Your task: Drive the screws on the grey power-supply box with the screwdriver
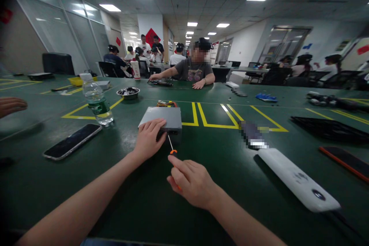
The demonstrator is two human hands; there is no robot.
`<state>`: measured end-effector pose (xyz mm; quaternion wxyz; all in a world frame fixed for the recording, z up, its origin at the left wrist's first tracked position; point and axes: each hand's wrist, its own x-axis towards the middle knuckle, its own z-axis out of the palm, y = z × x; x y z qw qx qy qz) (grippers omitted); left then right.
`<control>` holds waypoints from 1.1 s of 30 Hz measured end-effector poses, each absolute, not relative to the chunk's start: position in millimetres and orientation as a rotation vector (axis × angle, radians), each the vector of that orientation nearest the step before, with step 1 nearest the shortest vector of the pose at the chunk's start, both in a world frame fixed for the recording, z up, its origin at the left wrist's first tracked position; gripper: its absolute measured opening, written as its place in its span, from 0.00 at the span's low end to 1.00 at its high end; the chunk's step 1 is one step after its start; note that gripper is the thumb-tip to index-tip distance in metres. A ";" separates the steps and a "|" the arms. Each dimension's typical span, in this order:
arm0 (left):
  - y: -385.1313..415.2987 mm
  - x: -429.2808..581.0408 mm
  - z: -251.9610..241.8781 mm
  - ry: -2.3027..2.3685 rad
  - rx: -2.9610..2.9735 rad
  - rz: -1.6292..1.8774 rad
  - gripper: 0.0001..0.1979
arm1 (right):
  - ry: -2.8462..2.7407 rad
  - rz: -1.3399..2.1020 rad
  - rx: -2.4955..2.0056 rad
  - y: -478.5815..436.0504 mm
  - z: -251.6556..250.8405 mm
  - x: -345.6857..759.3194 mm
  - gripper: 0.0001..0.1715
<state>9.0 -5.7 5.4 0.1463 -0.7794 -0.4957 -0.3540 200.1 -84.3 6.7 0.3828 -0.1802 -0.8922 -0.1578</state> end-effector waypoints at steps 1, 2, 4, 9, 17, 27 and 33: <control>-5.8 9.1 5.5 -1.427 -2.243 -1.022 0.18 | -2.279 -0.400 -0.461 -83.2 5.6 199.1 0.03; -5.9 9.2 5.6 -1.427 -2.243 -1.025 0.18 | -2.281 -0.402 -0.460 -82.2 4.6 198.5 0.03; -5.9 9.2 5.7 -1.423 -2.248 -1.024 0.18 | -2.283 -0.403 -0.467 -81.0 2.8 198.1 0.03; -5.6 8.5 5.6 -1.419 -2.258 -1.020 0.18 | -2.289 -0.406 -0.480 -81.7 1.3 198.0 0.03; -6.1 8.3 6.0 -1.430 -2.260 -1.012 0.18 | -2.280 -0.459 -0.511 -82.6 0.1 195.9 0.04; -4.4 9.2 4.7 -1.420 -2.253 -1.020 0.18 | -2.563 -0.448 -0.482 -91.8 15.7 184.3 0.16; -5.9 9.1 5.7 -1.423 -2.263 -1.010 0.19 | -2.371 -0.421 -0.359 -81.8 9.3 176.7 0.15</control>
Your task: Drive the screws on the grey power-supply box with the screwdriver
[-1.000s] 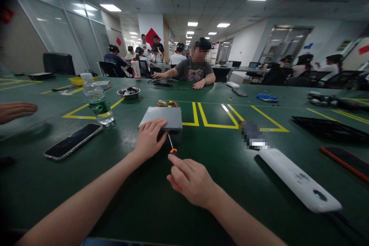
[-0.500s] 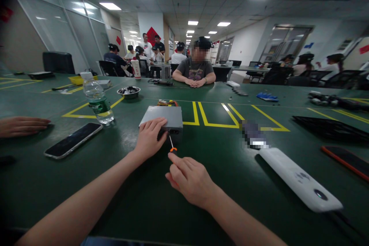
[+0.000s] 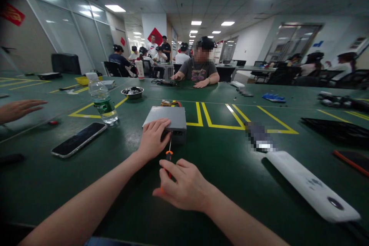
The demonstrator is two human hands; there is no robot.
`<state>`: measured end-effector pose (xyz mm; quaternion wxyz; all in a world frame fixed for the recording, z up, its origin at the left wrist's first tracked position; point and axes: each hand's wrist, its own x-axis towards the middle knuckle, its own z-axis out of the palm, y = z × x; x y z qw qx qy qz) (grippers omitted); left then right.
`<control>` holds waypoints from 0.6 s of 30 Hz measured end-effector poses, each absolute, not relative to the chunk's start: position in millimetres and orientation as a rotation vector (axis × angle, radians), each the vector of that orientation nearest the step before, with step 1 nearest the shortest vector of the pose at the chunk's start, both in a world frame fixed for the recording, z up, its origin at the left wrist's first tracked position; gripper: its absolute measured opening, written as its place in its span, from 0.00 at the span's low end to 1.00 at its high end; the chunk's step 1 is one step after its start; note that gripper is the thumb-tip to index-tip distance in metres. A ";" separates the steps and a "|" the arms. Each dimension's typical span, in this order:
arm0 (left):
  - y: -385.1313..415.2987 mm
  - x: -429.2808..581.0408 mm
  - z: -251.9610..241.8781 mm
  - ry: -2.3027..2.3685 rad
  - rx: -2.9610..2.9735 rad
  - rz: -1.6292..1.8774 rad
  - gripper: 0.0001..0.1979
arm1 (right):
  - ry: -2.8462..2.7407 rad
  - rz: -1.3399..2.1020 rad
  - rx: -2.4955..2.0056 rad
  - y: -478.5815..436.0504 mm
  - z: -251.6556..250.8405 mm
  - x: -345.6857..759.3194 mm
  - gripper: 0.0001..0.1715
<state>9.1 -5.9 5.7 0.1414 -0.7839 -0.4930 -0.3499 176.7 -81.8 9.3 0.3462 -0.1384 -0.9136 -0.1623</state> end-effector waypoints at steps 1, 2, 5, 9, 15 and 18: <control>-6.1 9.0 5.9 -1.424 -2.264 -1.008 0.19 | -2.330 -0.375 -0.372 -81.0 7.3 175.8 0.16; -6.3 8.9 6.0 -1.424 -2.264 -1.006 0.19 | -2.300 -0.321 -0.389 -80.7 5.6 175.4 0.18; -6.7 8.6 6.4 -1.427 -2.262 -0.996 0.19 | -2.289 -0.159 -0.423 -82.9 4.3 177.9 0.22; -6.9 8.3 6.8 -1.430 -2.257 -0.991 0.19 | -2.405 -0.165 -0.441 -88.7 12.6 182.3 0.18; -6.6 8.1 6.6 -1.432 -2.270 -0.992 0.19 | -2.288 -0.171 -0.461 -88.8 17.3 184.3 0.15; -6.3 8.1 6.3 -1.432 -2.272 -0.997 0.19 | -2.169 -0.038 -0.506 -86.5 10.9 186.6 0.16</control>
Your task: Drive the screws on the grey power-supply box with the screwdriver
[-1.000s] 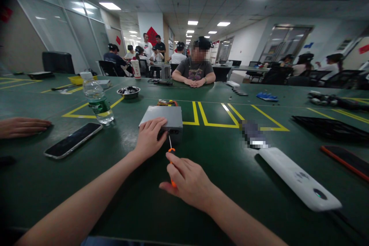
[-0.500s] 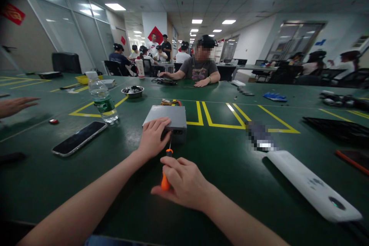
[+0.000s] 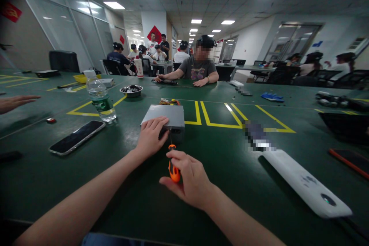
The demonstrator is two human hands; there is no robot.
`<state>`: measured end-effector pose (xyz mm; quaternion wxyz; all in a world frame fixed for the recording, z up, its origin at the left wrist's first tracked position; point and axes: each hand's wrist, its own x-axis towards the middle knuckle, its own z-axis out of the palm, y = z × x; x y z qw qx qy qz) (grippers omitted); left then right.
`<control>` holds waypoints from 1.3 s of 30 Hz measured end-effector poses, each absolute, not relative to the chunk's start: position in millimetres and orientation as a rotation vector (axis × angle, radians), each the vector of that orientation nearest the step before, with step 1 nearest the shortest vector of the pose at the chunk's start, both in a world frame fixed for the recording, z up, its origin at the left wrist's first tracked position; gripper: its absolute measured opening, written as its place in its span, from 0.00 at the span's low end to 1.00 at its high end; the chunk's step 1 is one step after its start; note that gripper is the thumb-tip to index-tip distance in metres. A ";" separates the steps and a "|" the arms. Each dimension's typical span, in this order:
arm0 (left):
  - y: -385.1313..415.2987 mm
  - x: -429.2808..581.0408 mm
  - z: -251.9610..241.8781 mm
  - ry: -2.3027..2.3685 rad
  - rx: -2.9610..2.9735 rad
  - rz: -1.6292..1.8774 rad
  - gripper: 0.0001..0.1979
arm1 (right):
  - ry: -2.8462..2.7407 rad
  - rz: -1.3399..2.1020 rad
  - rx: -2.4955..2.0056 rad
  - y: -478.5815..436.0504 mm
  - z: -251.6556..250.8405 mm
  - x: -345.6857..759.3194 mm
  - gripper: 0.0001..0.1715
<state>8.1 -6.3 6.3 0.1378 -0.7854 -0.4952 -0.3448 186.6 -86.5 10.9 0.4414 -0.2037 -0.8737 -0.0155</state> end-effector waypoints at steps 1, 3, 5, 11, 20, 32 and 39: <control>-6.3 8.1 6.2 -1.432 -2.270 -0.998 0.19 | -2.164 -0.012 -0.511 -86.3 9.0 187.0 0.17; -6.2 8.2 6.1 -1.432 -2.266 -0.996 0.19 | -2.205 0.019 -0.496 -86.9 6.9 186.6 0.20; -6.2 8.1 6.0 -1.433 -2.259 -0.993 0.19 | -2.261 0.031 -0.463 -88.3 7.4 185.1 0.20; -5.5 7.4 5.8 -1.426 -2.261 -0.985 0.19 | -2.371 -0.105 -0.459 -89.2 12.0 181.8 0.19; -6.0 7.5 6.3 -1.428 -2.260 -0.988 0.19 | -2.258 0.140 -0.486 -90.5 7.8 184.9 0.22; -6.0 7.9 5.8 -1.426 -2.261 -0.995 0.19 | -2.269 -0.065 -0.477 -90.5 8.6 183.3 0.17; -5.9 8.5 6.0 -1.438 -2.264 -0.995 0.18 | -2.384 -0.063 -0.475 -92.3 11.7 182.4 0.18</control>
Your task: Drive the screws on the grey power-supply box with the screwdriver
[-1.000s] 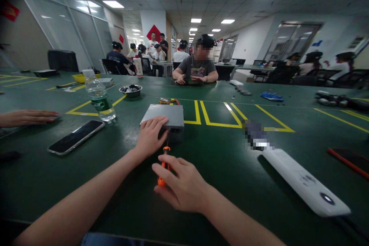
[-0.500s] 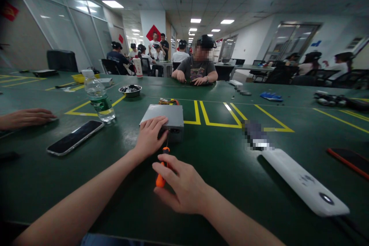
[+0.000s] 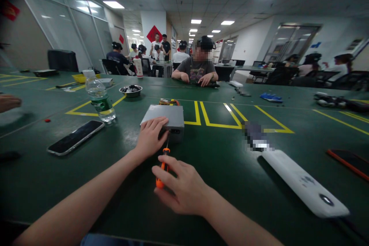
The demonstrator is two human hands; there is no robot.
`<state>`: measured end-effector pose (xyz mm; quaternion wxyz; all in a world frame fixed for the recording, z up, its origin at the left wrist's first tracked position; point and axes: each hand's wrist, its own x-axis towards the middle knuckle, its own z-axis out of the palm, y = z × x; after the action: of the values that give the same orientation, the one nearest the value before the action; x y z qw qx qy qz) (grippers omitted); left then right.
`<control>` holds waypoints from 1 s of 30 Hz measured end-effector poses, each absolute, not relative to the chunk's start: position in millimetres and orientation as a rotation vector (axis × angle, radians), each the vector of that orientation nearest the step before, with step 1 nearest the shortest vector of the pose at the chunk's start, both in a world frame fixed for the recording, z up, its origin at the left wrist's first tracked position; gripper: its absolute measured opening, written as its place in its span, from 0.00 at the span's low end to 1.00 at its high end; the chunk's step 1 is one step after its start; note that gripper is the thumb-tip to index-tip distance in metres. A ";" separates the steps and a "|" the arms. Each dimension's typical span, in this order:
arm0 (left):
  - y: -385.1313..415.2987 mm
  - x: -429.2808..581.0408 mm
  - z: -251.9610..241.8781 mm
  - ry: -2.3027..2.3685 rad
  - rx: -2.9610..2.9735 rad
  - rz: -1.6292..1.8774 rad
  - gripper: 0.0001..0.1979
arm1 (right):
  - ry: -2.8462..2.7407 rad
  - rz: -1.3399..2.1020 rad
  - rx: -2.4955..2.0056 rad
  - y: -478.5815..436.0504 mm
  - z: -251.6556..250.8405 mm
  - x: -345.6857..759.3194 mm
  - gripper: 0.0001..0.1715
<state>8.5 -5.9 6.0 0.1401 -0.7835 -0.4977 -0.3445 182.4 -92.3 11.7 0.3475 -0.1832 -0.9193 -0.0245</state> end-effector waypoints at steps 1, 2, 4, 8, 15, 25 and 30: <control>-6.0 8.5 6.1 -1.439 -2.266 -0.996 0.18 | -2.403 -0.105 -0.474 -92.7 12.9 181.7 0.17; -6.1 8.6 6.1 -1.440 -2.268 -0.997 0.18 | -2.405 -0.146 -0.474 -93.0 13.7 181.0 0.16; -6.2 8.6 6.2 -1.439 -2.271 -0.998 0.19 | -2.360 -0.194 -0.470 -93.2 13.5 180.4 0.15; -6.4 8.1 6.3 -1.434 -2.272 -0.999 0.19 | -2.234 -0.158 -0.474 -92.0 8.0 181.6 0.14; -6.0 7.9 6.1 -1.437 -2.266 -1.004 0.19 | -2.348 -0.105 -0.453 -92.3 11.3 180.9 0.16; -5.9 7.8 6.1 -1.433 -2.263 -0.989 0.18 | -2.237 -0.134 -0.475 -90.8 7.9 182.9 0.17; -5.8 7.7 6.2 -1.428 -2.263 -0.980 0.19 | -2.364 -0.099 -0.460 -92.8 10.7 179.9 0.17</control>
<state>7.7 -5.8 6.2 0.1455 -0.7856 -0.4960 -0.3402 179.9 -92.8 10.7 0.3576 -0.1782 -0.9159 -0.0384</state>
